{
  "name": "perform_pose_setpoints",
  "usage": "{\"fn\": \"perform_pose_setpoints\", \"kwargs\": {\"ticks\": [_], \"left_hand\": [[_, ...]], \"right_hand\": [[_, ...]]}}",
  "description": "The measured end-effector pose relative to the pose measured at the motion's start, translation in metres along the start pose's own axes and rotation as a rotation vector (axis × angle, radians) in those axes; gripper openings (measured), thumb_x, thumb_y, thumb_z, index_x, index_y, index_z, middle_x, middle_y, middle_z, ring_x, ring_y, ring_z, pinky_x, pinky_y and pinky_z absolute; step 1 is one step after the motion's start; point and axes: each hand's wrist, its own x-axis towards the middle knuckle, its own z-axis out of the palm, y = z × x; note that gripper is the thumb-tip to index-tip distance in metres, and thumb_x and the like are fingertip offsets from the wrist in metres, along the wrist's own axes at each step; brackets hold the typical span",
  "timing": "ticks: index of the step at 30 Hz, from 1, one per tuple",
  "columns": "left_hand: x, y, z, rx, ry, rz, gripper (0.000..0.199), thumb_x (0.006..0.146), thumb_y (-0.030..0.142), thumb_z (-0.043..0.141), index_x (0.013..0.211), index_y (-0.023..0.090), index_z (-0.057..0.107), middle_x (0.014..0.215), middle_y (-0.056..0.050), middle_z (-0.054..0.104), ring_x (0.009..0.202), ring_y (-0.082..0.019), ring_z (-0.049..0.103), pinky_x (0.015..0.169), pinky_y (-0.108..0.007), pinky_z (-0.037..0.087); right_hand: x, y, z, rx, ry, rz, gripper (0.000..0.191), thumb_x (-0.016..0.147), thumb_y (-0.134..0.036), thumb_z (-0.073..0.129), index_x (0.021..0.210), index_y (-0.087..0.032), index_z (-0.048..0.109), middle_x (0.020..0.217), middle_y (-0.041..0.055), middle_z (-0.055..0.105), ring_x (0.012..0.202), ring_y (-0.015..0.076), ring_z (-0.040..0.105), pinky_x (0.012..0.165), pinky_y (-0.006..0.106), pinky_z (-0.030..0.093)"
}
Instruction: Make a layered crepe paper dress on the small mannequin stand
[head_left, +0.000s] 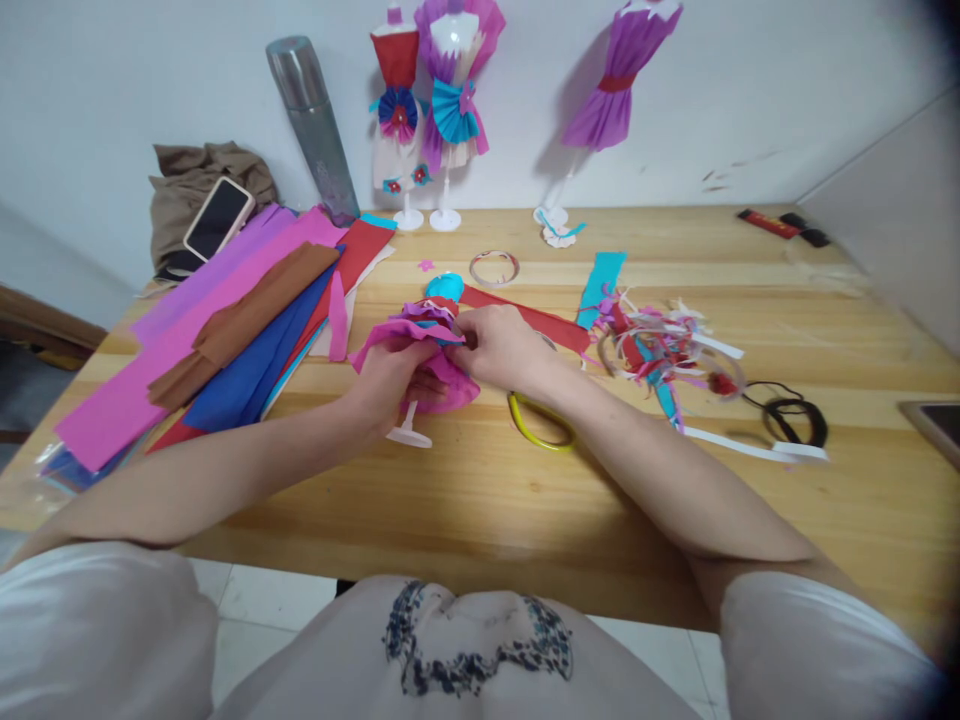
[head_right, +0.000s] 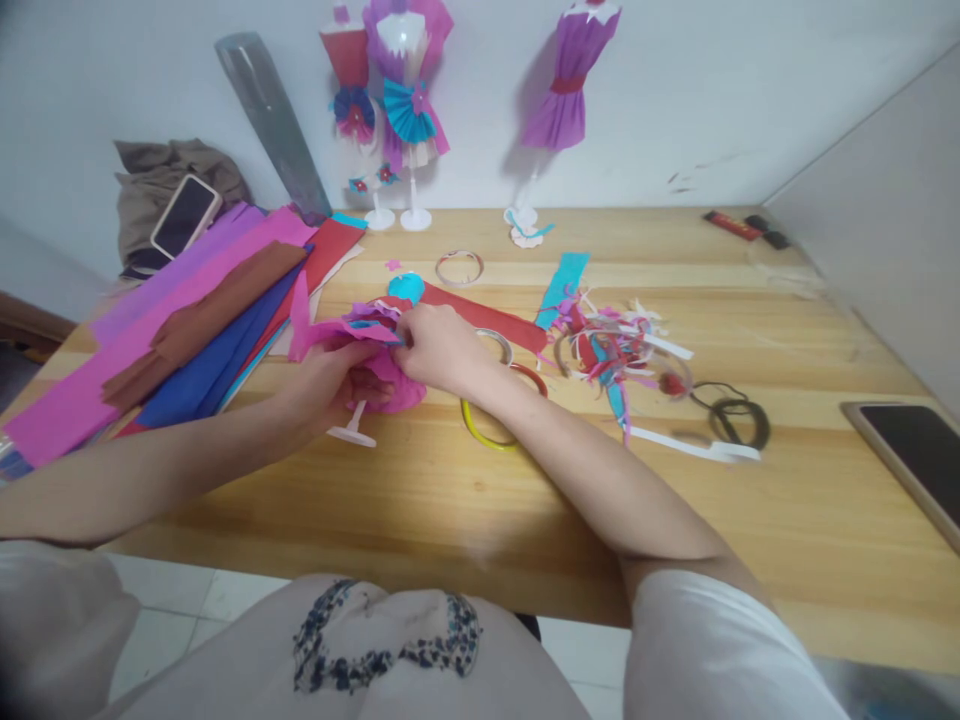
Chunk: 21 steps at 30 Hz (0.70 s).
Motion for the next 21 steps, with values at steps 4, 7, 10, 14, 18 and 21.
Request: {"fn": "perform_pose_setpoints", "kwargs": {"ticks": [4,7,10,14,18,21], "left_hand": [[0.000,-0.002,0.001,0.033,-0.019,0.059,0.006,0.078,0.007,0.064,0.075,0.012,0.063,0.057,0.000,0.064,0.045,-0.012,0.060,0.045,-0.020,0.050],[0.001,-0.002,0.001,0.086,0.006,0.037,0.009,0.076,0.003,0.061,0.075,0.012,0.063,0.056,-0.001,0.065,0.045,-0.012,0.060,0.047,-0.022,0.051],[0.002,-0.003,0.001,0.115,0.011,0.016,0.008,0.077,0.006,0.060,0.075,0.013,0.064,0.054,-0.002,0.065,0.045,-0.012,0.061,0.048,-0.022,0.052],[0.002,-0.004,-0.001,0.085,-0.007,0.027,0.006,0.076,0.007,0.064,0.074,0.013,0.065,0.054,-0.003,0.065,0.045,-0.013,0.061,0.046,-0.022,0.051],[0.001,-0.003,0.000,0.051,-0.015,0.013,0.005,0.077,0.007,0.065,0.076,0.012,0.065,0.056,-0.004,0.065,0.042,-0.013,0.059,0.045,-0.023,0.051],[0.001,-0.002,0.000,0.046,-0.003,-0.003,0.006,0.078,0.007,0.062,0.075,0.011,0.065,0.057,-0.005,0.066,0.043,-0.013,0.060,0.045,-0.024,0.051]], "right_hand": [[0.002,0.002,0.002,0.087,0.058,-0.008,0.016,0.077,-0.009,0.059,0.064,-0.019,0.056,0.060,-0.0007,0.052,0.060,0.0141,0.046,0.061,0.030,0.029],[0.005,0.006,0.003,0.176,0.094,-0.023,0.024,0.076,-0.009,0.059,0.058,-0.021,0.048,0.057,-0.0023,0.048,0.059,0.0133,0.043,0.061,0.029,0.030],[0.007,0.010,0.004,0.262,0.105,-0.023,0.030,0.075,-0.009,0.060,0.054,-0.022,0.041,0.054,-0.0040,0.044,0.058,0.0128,0.040,0.060,0.029,0.029],[0.008,0.014,0.006,0.354,0.110,-0.015,0.029,0.075,-0.011,0.060,0.053,-0.021,0.043,0.052,-0.0049,0.042,0.058,0.0125,0.040,0.060,0.028,0.029],[0.008,0.015,0.006,0.400,0.108,-0.013,0.028,0.076,-0.013,0.060,0.054,-0.021,0.045,0.053,-0.0038,0.047,0.058,0.0125,0.042,0.060,0.028,0.031],[0.008,0.015,0.005,0.398,0.100,-0.001,0.026,0.074,-0.012,0.060,0.054,-0.021,0.046,0.055,-0.0028,0.049,0.060,0.0132,0.044,0.061,0.029,0.033]]}}
